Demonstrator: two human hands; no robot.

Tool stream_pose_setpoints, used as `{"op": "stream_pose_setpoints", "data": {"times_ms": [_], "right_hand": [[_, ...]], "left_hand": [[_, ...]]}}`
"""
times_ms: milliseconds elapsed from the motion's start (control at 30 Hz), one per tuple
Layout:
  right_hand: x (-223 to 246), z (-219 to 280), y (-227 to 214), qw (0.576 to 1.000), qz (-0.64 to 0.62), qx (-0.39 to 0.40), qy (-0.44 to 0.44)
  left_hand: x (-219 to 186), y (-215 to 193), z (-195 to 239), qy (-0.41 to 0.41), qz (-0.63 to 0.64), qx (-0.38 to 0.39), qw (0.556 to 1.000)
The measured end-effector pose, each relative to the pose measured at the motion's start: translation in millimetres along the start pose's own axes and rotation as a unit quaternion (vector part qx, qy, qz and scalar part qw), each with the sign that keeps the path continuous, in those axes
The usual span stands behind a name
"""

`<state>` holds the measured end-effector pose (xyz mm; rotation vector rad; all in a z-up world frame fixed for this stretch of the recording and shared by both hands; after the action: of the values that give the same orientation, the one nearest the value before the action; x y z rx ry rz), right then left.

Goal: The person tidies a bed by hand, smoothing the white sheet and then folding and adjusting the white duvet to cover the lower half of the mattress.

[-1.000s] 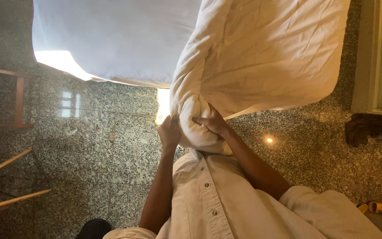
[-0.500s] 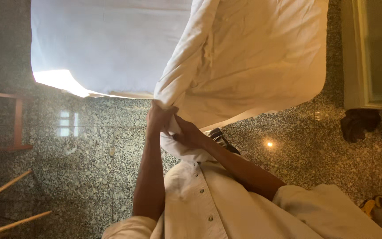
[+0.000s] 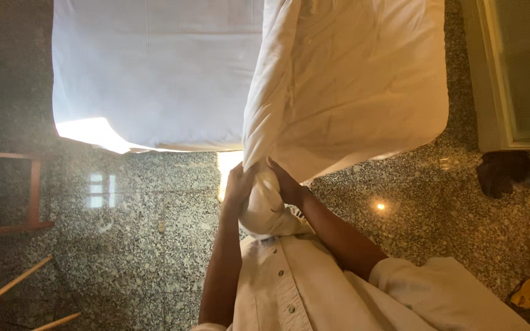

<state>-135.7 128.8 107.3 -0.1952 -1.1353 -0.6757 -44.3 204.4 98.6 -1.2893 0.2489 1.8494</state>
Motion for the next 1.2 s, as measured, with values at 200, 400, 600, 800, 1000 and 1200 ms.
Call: {"op": "stream_pose_setpoints", "data": {"times_ms": [200,400,600,800,1000,1200], "right_hand": [[-95,-74,-44,0.947,0.307,0.012,-0.091],[-76,-65,-40,0.982,0.113,-0.137,0.070],[-98,-56,-64,0.951,0.285,-0.063,0.104],[-113,-42,-96,0.953,0.248,-0.047,0.167],[-94,-89,-145,0.961,0.181,-0.109,0.176],[-38,-209,-195,0.948,0.227,-0.132,0.181]], "left_hand": [[-4,-6,15,-0.060,0.169,0.052,0.982],[24,-9,4,-0.036,-0.065,0.003,0.997],[108,1,-46,0.231,-0.364,-0.151,0.890],[218,8,-70,0.209,-0.514,-0.095,0.827],[154,37,-78,0.019,-0.436,-0.005,0.900],[25,98,-163,0.164,-0.414,-0.127,0.886]]}}
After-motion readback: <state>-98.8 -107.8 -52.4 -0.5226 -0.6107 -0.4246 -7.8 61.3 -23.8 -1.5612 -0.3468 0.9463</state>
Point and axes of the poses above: each hand's wrist, its own z-axis away from the middle knuckle, its own y-axis out of the palm, x = y × z, the point moved 7 cm from there along -z, towards the middle knuckle, and after that the axes turned 5 degrees about -x, right-handed, at the moved point
